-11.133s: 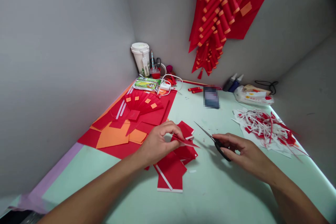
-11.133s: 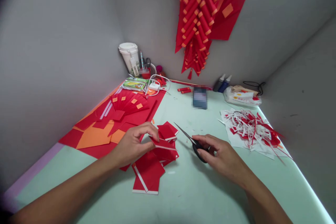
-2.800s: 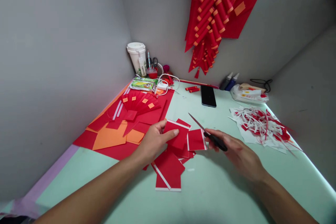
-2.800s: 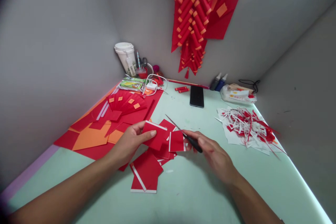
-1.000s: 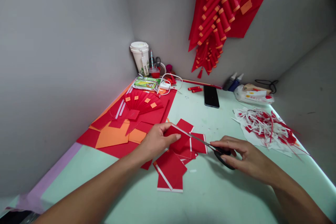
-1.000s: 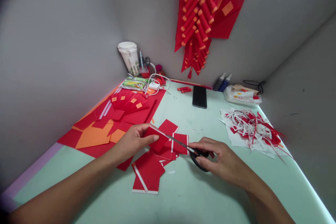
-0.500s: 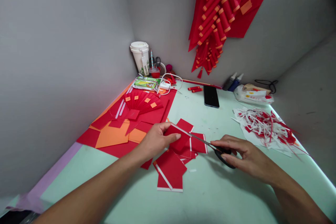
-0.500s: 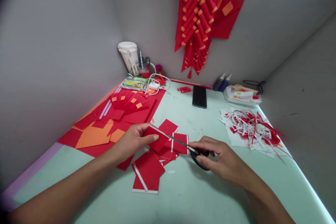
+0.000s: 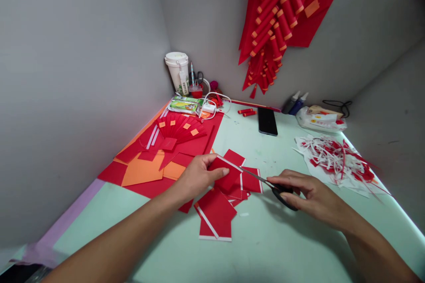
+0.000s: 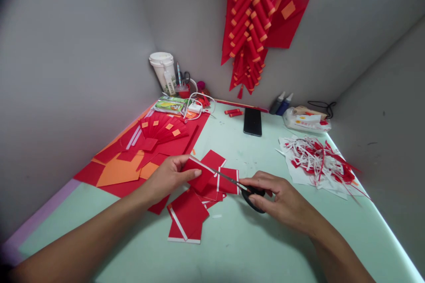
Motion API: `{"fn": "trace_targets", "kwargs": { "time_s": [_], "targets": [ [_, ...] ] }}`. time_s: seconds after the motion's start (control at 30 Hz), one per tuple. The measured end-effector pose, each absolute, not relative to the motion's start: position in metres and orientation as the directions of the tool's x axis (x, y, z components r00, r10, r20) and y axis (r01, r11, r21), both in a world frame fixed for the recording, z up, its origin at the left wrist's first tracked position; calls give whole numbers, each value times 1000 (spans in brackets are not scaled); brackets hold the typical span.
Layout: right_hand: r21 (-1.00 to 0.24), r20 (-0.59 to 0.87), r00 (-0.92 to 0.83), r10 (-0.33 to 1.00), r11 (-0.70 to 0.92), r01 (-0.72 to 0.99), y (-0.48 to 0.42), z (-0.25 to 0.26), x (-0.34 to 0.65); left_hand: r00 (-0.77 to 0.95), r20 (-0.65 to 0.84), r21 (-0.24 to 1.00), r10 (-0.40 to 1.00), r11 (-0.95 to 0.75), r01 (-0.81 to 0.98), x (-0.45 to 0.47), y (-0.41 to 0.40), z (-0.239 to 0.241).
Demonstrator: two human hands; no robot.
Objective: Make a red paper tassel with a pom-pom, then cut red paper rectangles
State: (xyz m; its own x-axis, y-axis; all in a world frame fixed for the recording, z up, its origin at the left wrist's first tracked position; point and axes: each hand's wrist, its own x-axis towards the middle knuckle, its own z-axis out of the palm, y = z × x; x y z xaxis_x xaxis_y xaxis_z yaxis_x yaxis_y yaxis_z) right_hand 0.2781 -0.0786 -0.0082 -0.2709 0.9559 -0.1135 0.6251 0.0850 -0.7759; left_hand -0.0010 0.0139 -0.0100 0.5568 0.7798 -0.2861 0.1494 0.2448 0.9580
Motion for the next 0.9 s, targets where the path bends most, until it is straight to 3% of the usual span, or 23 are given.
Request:
{"fn": "trace_targets", "kwargs": {
  "time_s": [0.33, 0.73, 0.9],
  "targets": [
    [-791, -121, -280, 952, 78, 606, -78, -10, 278, 560, -291, 956, 775, 257, 140, -1, 14, -8],
    [-809, -76, -157, 985, 31, 587, -76, -21, 293, 550, -311, 947, 776, 300, 112, 0, 14, -2],
    [-806, -99, -242, 965, 65, 589, -77, -19, 290, 566, -303, 947, 767, 308, 89, 0, 13, -2]
  ]
}}
